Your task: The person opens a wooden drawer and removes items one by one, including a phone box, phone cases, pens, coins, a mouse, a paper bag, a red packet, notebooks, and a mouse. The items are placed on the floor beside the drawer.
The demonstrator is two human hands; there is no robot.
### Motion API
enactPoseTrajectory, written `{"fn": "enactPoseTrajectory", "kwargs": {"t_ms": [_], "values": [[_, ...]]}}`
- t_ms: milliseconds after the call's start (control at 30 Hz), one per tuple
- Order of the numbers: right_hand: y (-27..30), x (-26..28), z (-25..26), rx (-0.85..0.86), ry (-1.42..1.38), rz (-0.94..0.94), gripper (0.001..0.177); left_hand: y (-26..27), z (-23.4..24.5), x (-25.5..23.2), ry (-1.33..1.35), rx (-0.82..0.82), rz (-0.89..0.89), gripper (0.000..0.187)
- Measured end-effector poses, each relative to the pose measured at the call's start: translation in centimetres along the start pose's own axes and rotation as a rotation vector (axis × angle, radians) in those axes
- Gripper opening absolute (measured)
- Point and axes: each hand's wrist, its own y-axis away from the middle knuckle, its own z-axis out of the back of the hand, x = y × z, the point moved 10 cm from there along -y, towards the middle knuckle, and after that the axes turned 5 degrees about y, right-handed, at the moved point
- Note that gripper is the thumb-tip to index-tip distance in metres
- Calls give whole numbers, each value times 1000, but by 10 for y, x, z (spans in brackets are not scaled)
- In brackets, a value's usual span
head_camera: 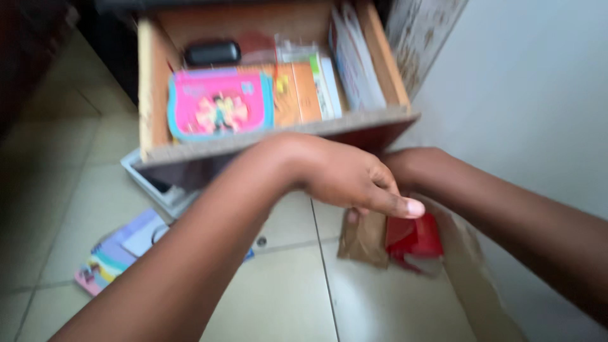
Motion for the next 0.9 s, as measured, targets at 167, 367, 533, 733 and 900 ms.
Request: {"fn": "enactPoseTrajectory", "kwargs": {"t_ms": [167, 367, 533, 733, 900], "values": [[64, 84, 88, -86, -169, 226, 42, 121, 90, -44, 225, -226, -298, 57], [74, 70, 173, -212, -231, -201, 39, 225, 194, 43, 644, -1227, -72, 41], [15, 19, 206, -326, -8, -502, 65, 213, 199, 80, 495, -1328, 164, 46], [-53, 23, 152, -196, -141, -506, 105, 184, 151, 111, 68, -1038, 890, 79], [-31, 19, 157, -512, -342, -539, 106, 196, 139, 110, 72, -1069, 892, 108]]}}
